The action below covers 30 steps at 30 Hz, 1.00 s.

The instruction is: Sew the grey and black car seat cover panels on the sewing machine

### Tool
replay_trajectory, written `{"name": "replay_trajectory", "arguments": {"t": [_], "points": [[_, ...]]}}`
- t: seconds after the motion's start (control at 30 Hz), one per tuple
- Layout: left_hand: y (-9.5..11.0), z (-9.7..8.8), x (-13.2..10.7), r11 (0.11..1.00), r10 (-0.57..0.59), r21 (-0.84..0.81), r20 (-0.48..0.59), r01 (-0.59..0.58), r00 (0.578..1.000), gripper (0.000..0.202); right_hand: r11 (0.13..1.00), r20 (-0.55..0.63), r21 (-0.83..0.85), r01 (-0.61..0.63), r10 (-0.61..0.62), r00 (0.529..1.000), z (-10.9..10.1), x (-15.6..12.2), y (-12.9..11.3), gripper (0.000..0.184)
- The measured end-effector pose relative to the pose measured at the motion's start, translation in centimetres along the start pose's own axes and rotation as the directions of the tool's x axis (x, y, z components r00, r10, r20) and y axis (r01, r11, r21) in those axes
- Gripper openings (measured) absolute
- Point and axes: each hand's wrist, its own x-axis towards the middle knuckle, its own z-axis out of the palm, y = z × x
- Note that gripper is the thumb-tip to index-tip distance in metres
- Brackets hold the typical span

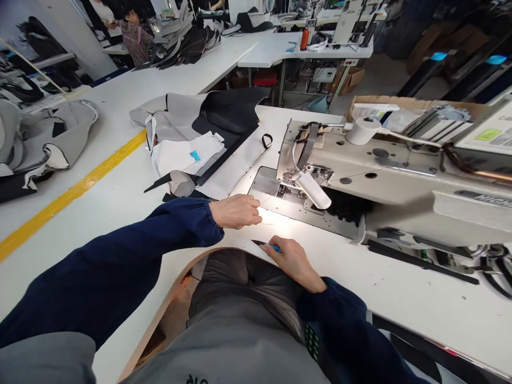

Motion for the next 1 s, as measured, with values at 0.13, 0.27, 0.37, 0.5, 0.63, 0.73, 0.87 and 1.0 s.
{"name": "replay_trajectory", "arguments": {"t": [0.13, 0.27, 0.37, 0.5, 0.63, 0.73, 0.87, 1.0], "points": [[-0.4, 1.3, -0.7, 0.987, -0.086, -0.151, -0.161, 0.061, 0.983, 0.017, 0.996, -0.062, 0.015, -0.086, 0.087, 0.994, -0.2, -0.8, 1.9, 0.039], [0.1, 3.0, -0.9, 0.857, -0.32, -0.505, -0.367, 0.102, 0.873, 0.016, 0.974, -0.186, 0.123, -0.188, 0.209, 0.96, -0.4, -1.8, 4.9, 0.044], [0.7, 3.8, -0.7, 0.649, -0.499, -0.76, -0.432, -0.006, 0.751, 0.017, 0.963, -0.293, 0.164, -0.212, 0.253, 0.922, -0.5, -2.6, 6.7, 0.046], [1.2, 4.3, 0.0, 0.273, -0.601, -0.922, -0.386, -0.273, 0.7, 0.019, 0.961, -0.417, 0.183, -0.206, 0.266, 0.869, -0.4, -3.0, 7.5, 0.048], [1.5, 4.5, 0.7, -0.004, -0.675, -0.883, -0.344, -0.469, 0.652, 0.011, 0.956, -0.488, 0.203, -0.21, 0.284, 0.825, -0.1, -3.1, 7.6, 0.052], [1.6, 4.1, 1.2, -0.112, -0.707, -0.807, -0.345, -0.579, 0.617, 0.009, 0.955, -0.511, 0.203, -0.218, 0.293, 0.808, 0.0, -3.3, 8.1, 0.05], [1.4, 3.3, 2.0, -0.231, -0.707, -0.728, -0.33, -0.645, 0.626, 0.007, 0.968, -0.528, 0.141, -0.206, 0.249, 0.812, -0.2, -3.3, 8.9, 0.043], [0.6, 2.8, 2.6, -0.333, -0.701, -0.693, -0.271, -0.639, 0.659, 0.012, 0.97, -0.487, 0.111, -0.217, 0.243, 0.839, -0.3, -3.6, 8.8, 0.038]]}}
